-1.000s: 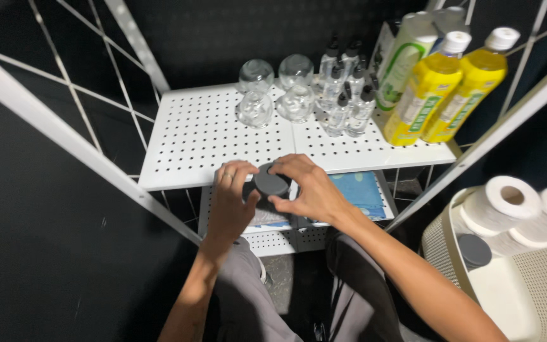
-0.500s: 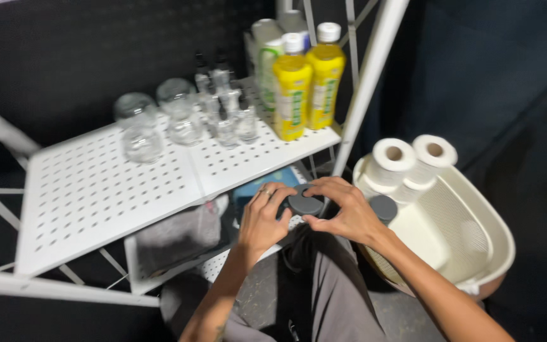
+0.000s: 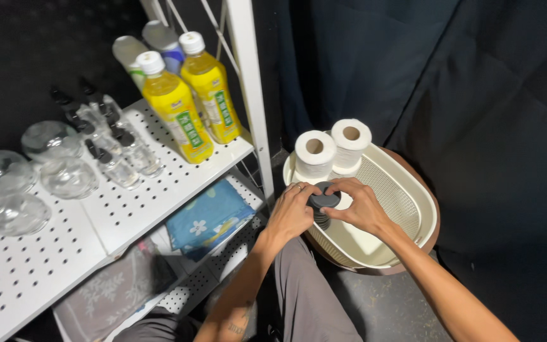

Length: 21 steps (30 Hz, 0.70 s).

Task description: The person sits on the floor and organizes items from a white metal shelf into a beige laundry basket. They place rolls of toilet paper and stacks of black circular lids into the basket, then pick up and place clear glass jars into the basket as well.

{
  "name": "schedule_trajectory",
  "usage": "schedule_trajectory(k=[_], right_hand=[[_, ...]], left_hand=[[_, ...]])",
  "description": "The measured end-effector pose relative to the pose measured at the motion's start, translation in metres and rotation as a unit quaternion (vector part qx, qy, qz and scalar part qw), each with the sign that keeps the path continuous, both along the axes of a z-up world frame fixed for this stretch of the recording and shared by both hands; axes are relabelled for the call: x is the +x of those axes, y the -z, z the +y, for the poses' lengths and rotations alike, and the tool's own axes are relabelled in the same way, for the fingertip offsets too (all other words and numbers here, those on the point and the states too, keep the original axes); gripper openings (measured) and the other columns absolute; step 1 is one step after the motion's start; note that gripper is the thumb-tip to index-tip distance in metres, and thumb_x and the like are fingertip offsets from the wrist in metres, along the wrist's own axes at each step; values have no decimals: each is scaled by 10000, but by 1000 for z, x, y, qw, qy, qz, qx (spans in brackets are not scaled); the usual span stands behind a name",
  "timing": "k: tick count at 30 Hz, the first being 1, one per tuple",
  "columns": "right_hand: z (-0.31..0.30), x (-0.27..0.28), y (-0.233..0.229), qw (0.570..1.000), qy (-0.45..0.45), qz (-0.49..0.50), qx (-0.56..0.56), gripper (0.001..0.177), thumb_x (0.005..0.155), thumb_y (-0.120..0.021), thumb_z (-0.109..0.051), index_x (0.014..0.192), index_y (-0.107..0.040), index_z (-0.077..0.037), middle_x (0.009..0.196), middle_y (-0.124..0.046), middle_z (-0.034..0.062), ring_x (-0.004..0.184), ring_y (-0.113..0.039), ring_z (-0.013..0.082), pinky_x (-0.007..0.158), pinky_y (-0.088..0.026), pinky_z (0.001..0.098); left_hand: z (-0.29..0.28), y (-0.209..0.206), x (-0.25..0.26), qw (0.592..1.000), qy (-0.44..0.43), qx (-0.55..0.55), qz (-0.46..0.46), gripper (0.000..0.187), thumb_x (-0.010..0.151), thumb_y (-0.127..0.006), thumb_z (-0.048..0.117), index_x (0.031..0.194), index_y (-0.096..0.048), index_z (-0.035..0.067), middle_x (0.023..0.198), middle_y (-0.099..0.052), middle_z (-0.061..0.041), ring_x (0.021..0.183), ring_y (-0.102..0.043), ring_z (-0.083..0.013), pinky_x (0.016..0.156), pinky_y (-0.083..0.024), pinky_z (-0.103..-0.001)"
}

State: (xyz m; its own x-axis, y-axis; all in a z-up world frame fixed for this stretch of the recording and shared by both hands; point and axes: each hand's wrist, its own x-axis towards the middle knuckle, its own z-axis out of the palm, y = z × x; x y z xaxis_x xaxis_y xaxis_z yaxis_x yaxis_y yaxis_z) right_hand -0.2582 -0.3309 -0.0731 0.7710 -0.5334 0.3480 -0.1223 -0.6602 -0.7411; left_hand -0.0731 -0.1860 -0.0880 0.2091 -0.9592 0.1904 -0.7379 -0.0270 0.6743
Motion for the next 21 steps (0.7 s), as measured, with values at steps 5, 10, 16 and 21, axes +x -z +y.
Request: schedule_trajectory(k=[5,10,16,21], right_hand=[[-11,2,22,1000,-1,13,12,391,778,-1029,-229,1072,-831,-64,1176,-865,197,1319,-761,437,1126,-578,593],[-10,6,35,996,-8,68,50,405,796,-1029,-233,1101,-817,-70,1228,-854,194,1409,-718,421,1172,-558,595],[-2,11,31,991,6,132,36,446,863,-990,-287,1220,-782,-119,1397,-801,181,1439,-689,419,1179,-559,618],[12,11,4,984,0,176,27,398,946,-922,-309,1270,-776,-129,1430,-790,183,1482,-651,445,1193,-556,639]], left_hand=[[-16,17,4,998,5,35,-55,503,950,-582,39,1431,-708,112,1321,-747,-219,1367,-686,-432,1388,-264,-588],[-22,32,10,997,5,37,-66,459,972,-597,90,1418,-705,98,1108,-776,-217,1216,-737,-415,1408,-228,-570],[-20,34,10,997,-5,28,-73,375,991,-617,89,1341,-748,63,1141,-793,-228,1229,-741,-378,1414,-214,-541],[-12,45,12,998,11,-12,-65,320,1033,-616,102,1308,-764,33,1210,-768,-246,1296,-694,-385,1405,-220,-568]])
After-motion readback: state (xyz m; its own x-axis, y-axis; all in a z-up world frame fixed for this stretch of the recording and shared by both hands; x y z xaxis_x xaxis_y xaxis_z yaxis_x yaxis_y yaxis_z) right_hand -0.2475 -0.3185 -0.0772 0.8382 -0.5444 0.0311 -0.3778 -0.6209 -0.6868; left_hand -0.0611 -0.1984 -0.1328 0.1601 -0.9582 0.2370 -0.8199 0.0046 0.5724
